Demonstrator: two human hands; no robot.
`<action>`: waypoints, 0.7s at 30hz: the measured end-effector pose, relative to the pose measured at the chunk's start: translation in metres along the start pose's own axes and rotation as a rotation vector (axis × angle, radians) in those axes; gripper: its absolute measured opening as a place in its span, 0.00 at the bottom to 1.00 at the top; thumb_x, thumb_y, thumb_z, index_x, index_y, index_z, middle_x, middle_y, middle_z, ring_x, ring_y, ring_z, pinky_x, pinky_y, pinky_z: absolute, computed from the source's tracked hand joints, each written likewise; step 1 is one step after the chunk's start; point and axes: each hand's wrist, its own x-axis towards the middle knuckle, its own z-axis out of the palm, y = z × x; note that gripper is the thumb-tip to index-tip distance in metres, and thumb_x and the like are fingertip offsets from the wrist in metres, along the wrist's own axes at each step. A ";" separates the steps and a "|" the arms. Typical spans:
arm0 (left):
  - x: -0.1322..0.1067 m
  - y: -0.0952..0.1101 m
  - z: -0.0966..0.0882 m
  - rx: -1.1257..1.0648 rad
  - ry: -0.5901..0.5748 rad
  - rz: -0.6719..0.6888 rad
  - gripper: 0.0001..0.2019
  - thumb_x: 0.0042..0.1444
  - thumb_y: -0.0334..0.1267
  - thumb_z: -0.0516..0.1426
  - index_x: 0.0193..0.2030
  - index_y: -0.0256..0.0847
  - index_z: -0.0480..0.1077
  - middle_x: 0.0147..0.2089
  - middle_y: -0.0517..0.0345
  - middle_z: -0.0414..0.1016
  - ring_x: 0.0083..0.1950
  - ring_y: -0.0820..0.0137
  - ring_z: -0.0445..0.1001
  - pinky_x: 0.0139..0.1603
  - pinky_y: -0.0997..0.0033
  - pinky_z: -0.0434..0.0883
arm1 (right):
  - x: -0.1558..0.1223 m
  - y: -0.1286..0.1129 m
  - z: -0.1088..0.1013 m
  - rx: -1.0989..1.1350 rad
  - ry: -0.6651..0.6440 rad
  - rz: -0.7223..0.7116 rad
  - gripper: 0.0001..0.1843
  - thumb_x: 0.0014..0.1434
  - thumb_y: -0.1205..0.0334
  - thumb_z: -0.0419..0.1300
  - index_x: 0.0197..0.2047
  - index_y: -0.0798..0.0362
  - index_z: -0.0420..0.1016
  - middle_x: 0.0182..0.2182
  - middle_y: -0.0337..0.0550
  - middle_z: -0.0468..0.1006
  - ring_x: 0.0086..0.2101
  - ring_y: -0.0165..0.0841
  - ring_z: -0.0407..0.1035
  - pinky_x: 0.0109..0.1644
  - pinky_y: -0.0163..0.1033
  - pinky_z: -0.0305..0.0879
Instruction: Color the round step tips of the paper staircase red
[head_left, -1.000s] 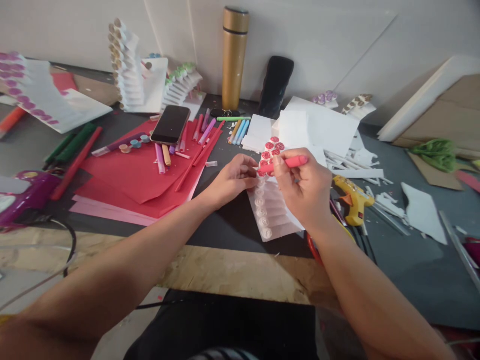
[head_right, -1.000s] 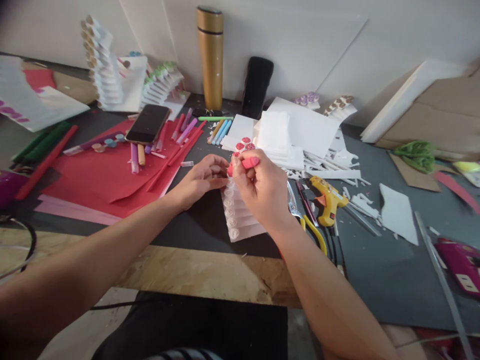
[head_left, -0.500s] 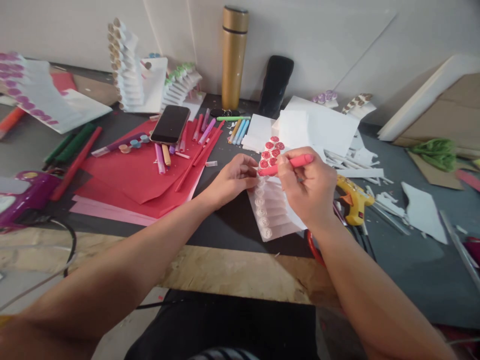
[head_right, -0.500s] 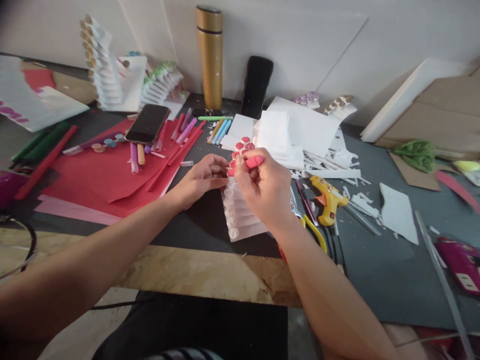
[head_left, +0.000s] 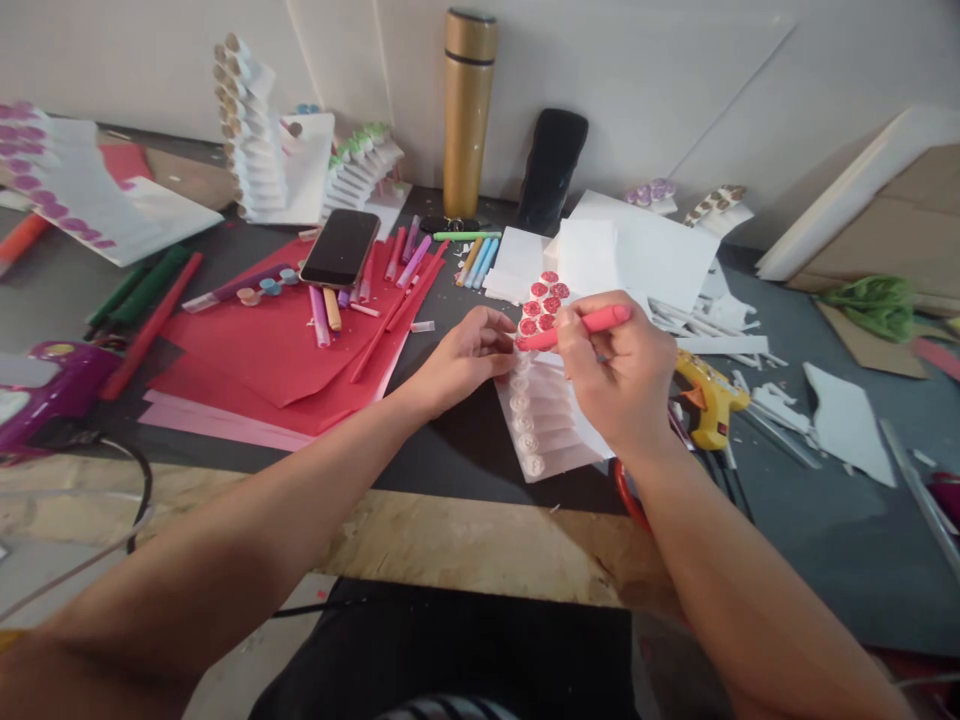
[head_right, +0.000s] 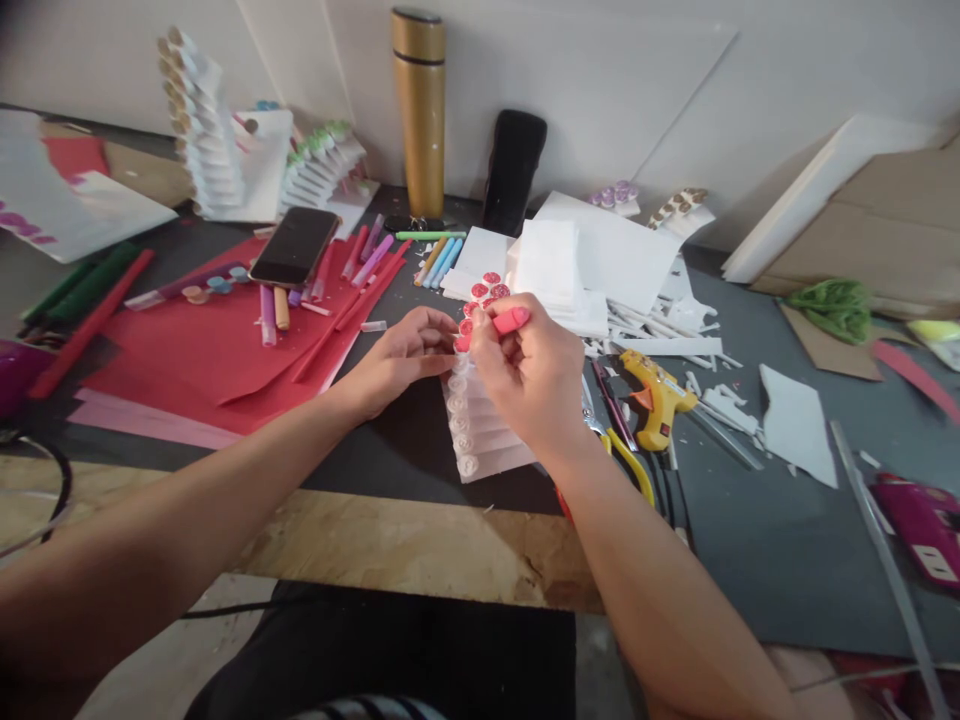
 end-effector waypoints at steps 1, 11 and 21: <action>0.000 0.000 0.000 -0.001 0.001 0.000 0.14 0.52 0.29 0.60 0.44 0.38 0.62 0.37 0.57 0.72 0.36 0.73 0.71 0.38 0.69 0.68 | 0.000 0.000 0.000 0.002 -0.004 -0.002 0.08 0.64 0.59 0.57 0.33 0.51 0.69 0.17 0.29 0.66 0.17 0.21 0.61 0.24 0.32 0.57; 0.000 0.001 0.001 0.002 0.007 -0.005 0.14 0.52 0.29 0.60 0.44 0.38 0.62 0.37 0.57 0.72 0.36 0.73 0.71 0.38 0.69 0.69 | 0.000 0.000 0.000 -0.017 0.017 -0.002 0.09 0.64 0.59 0.57 0.32 0.51 0.69 0.17 0.28 0.66 0.17 0.21 0.60 0.25 0.32 0.59; 0.000 0.002 0.001 -0.004 0.009 -0.006 0.14 0.52 0.28 0.60 0.43 0.38 0.62 0.34 0.60 0.72 0.35 0.73 0.71 0.38 0.70 0.68 | 0.000 0.002 0.003 0.004 -0.048 -0.009 0.08 0.65 0.57 0.56 0.36 0.51 0.69 0.18 0.28 0.66 0.18 0.22 0.62 0.26 0.32 0.60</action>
